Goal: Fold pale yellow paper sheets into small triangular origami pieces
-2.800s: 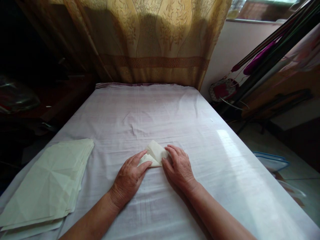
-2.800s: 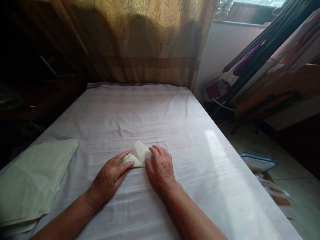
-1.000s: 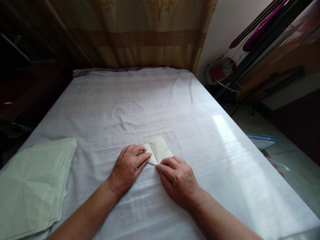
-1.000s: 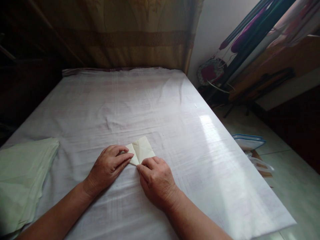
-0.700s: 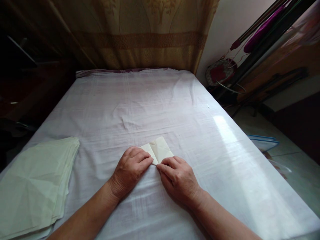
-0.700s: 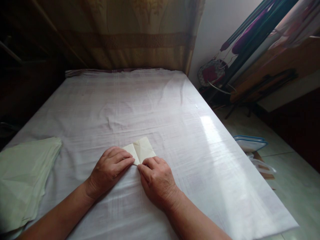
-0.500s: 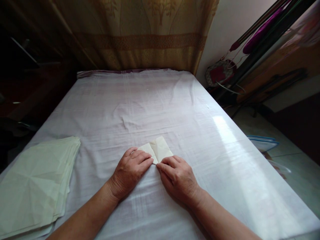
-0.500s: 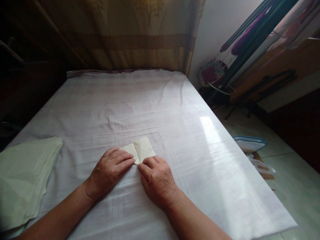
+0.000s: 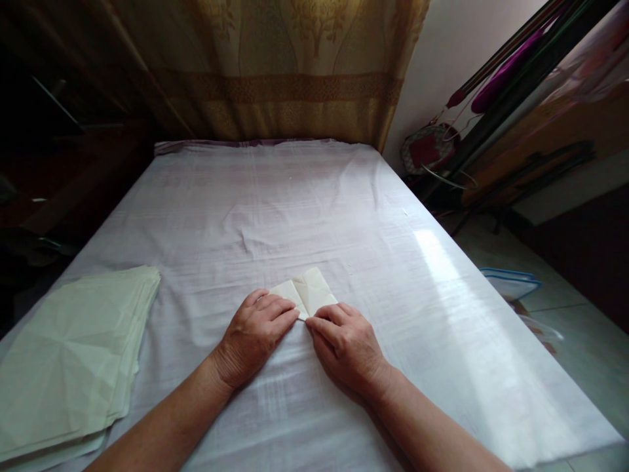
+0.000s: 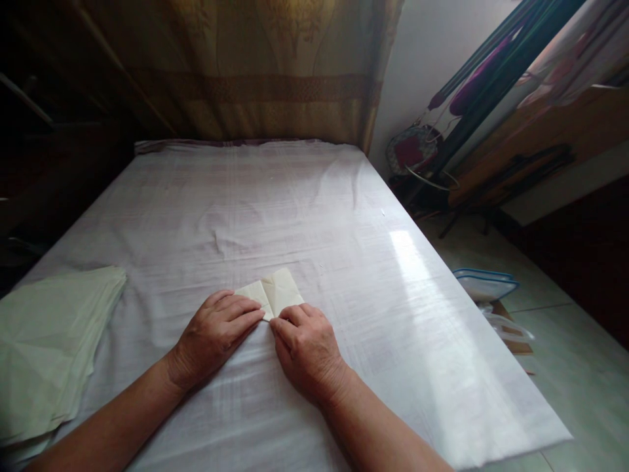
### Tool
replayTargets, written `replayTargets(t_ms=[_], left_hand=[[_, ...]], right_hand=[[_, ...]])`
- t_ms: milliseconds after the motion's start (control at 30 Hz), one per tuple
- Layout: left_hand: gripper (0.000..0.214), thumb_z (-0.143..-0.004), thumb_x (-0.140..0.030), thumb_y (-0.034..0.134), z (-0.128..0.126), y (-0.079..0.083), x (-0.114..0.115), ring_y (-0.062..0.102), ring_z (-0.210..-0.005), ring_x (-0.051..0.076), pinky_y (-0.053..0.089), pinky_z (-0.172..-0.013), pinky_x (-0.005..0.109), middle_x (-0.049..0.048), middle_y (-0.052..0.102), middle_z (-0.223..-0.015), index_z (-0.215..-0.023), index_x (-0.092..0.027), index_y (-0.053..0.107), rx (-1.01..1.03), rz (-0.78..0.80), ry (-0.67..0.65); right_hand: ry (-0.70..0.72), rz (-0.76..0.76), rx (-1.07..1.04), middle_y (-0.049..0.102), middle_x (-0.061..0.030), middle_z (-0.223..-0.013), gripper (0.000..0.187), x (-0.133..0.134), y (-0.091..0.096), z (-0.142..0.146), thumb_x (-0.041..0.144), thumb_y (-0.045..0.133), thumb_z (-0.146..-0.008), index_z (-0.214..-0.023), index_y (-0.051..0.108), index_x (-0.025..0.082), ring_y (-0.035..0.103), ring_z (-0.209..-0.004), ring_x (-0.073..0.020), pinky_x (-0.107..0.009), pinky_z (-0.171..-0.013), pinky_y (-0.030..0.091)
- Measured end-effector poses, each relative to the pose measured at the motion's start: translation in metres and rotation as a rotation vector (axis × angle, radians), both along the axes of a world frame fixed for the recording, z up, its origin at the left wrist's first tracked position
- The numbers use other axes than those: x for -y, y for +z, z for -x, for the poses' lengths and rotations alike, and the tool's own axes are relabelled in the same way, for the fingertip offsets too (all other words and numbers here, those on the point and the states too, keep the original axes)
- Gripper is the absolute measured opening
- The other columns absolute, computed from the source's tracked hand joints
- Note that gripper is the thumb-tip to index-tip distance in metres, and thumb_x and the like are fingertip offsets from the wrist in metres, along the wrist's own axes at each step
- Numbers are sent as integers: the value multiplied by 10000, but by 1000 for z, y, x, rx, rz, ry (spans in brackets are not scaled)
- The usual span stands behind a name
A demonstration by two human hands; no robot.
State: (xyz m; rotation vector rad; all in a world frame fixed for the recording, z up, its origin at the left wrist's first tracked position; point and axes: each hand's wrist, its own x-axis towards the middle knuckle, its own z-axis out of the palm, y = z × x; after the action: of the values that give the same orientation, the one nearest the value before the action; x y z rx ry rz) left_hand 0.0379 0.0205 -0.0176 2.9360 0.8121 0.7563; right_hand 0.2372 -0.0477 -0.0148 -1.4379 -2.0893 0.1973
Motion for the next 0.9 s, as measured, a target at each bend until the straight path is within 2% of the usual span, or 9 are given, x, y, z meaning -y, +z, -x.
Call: replayTargets(t_ms=[167, 400, 633, 767, 900], left_hand=[[207, -988, -194, 492, 0, -1, 0, 653, -945, 185, 411, -987, 403, 32, 739, -1019, -1060, -222, 684, -1, -6, 5], [225, -1003, -198, 467, 0, -1, 0, 646, -950, 189, 398, -988, 403, 27, 738, -1028, -1064, -214, 683, 1, 2, -4], [211, -999, -218, 487, -1, -2, 0, 643, -947, 188, 397, -986, 403, 27, 735, -1019, -1061, -212, 689, 14, 14, 2], [218, -1006, -233, 476, 0, -3, 0, 643, -955, 189, 392, -990, 402, 28, 734, -1028, -1056, -212, 688, 29, 19, 3], [248, -1018, -232, 444, -1, -2, 1, 643, -946, 186, 389, -989, 397, 29, 735, -1015, -1053, -209, 688, 34, 14, 2]], right_hand=[[-12, 14, -17, 682, -48, -872, 223, 0, -2, -1, 137, 522, -905, -942, 721, 230, 591, -794, -186, -312, -751, 493], [-77, 14, -194, 703, -53, -901, 204, -2, -9, -13, 132, 539, -892, -939, 722, 210, 646, -823, -168, -274, -765, 525], [56, 16, -13, 664, -57, -936, 209, 0, -2, -7, 166, 539, -925, -1042, 704, 221, 574, -831, -188, -320, -767, 488], [55, 16, 53, 649, -62, -929, 211, 0, 0, -4, 196, 537, -940, -1069, 701, 223, 553, -822, -198, -332, -748, 473], [53, 10, 31, 650, -63, -946, 226, -1, -2, -4, 193, 540, -937, -1100, 694, 223, 559, -830, -197, -332, -750, 472]])
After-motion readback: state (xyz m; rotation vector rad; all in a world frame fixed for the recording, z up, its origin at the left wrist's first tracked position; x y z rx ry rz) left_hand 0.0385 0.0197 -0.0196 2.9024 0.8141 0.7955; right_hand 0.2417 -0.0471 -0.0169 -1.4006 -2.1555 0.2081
